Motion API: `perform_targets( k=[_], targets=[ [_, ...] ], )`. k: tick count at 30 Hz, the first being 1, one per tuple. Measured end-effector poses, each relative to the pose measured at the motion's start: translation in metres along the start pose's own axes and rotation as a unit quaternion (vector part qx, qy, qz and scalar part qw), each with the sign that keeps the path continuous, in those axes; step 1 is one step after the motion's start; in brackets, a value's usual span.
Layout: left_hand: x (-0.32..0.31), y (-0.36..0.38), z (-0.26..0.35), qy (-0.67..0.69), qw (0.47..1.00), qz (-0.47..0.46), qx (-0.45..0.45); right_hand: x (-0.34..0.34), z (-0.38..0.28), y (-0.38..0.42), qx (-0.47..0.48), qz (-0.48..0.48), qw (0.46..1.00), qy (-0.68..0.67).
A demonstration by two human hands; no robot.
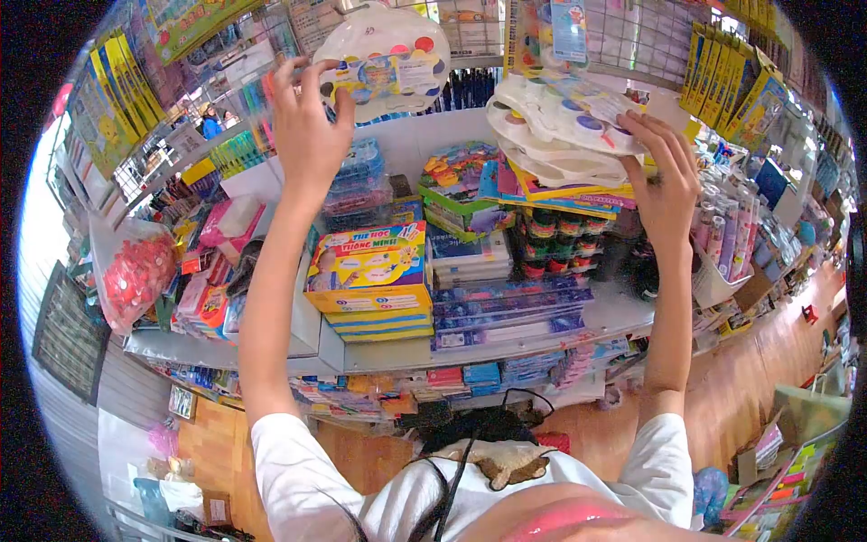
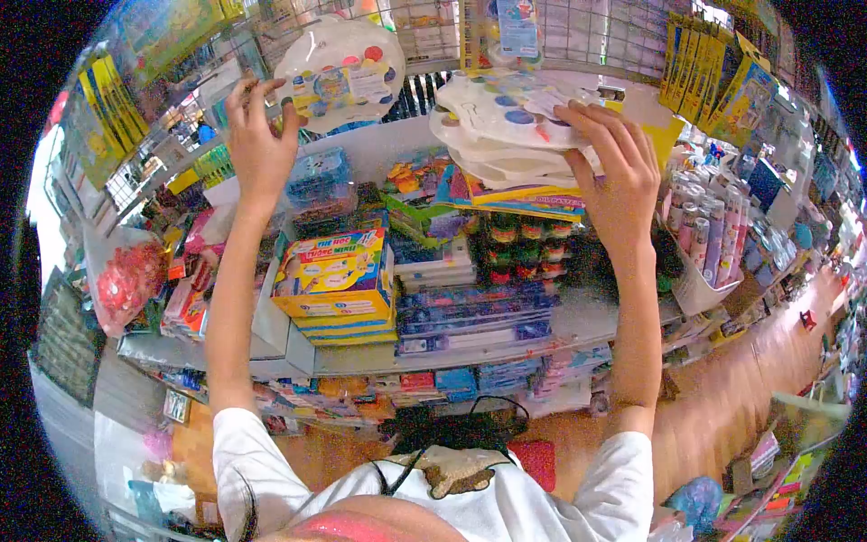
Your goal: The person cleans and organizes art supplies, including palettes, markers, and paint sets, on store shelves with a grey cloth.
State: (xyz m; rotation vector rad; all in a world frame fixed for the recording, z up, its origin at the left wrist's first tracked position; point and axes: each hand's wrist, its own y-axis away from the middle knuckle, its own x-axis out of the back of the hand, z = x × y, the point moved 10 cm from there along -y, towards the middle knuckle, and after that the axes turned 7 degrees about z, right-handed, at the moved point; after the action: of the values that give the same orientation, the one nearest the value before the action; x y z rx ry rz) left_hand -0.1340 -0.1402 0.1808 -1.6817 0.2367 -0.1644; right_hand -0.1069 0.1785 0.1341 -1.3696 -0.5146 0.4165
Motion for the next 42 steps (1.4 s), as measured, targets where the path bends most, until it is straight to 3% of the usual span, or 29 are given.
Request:
perform_targets(
  k=[8,16,19,22,32,35,39,42],
  targets=[
    [0.015,-0.005,0.051,0.094,0.992,-0.075,-0.037,0.007,-0.027,0.008,0.091,0.081,0.991,0.056],
    [-0.017,0.029,0.103,0.229,0.926,-0.3,-0.029,0.011,-0.03,0.01,0.097,0.101,0.987,0.081],
    [-0.017,0.042,0.136,0.311,0.904,-0.28,-0.09,0.01,-0.028,0.015,0.099,0.121,0.984,0.091],
    [-0.015,0.048,0.153,0.251,0.929,-0.221,-0.157,0.009,-0.02,0.024,0.106,0.156,0.976,0.108],
    [-0.016,0.054,0.151,0.224,0.937,-0.23,-0.14,0.044,-0.018,0.037,0.087,0.228,0.957,0.159],
    [-0.021,0.06,0.144,0.221,0.933,-0.269,-0.096,0.07,-0.025,0.042,0.086,0.32,0.934,0.134],
    [-0.016,0.062,0.137,0.201,0.94,-0.265,-0.08,0.107,-0.025,0.049,0.047,0.366,0.907,0.204],
    [0.004,0.064,0.127,0.198,0.937,-0.282,-0.049,0.135,-0.029,0.066,0.02,0.397,0.904,0.158]
  ],
)
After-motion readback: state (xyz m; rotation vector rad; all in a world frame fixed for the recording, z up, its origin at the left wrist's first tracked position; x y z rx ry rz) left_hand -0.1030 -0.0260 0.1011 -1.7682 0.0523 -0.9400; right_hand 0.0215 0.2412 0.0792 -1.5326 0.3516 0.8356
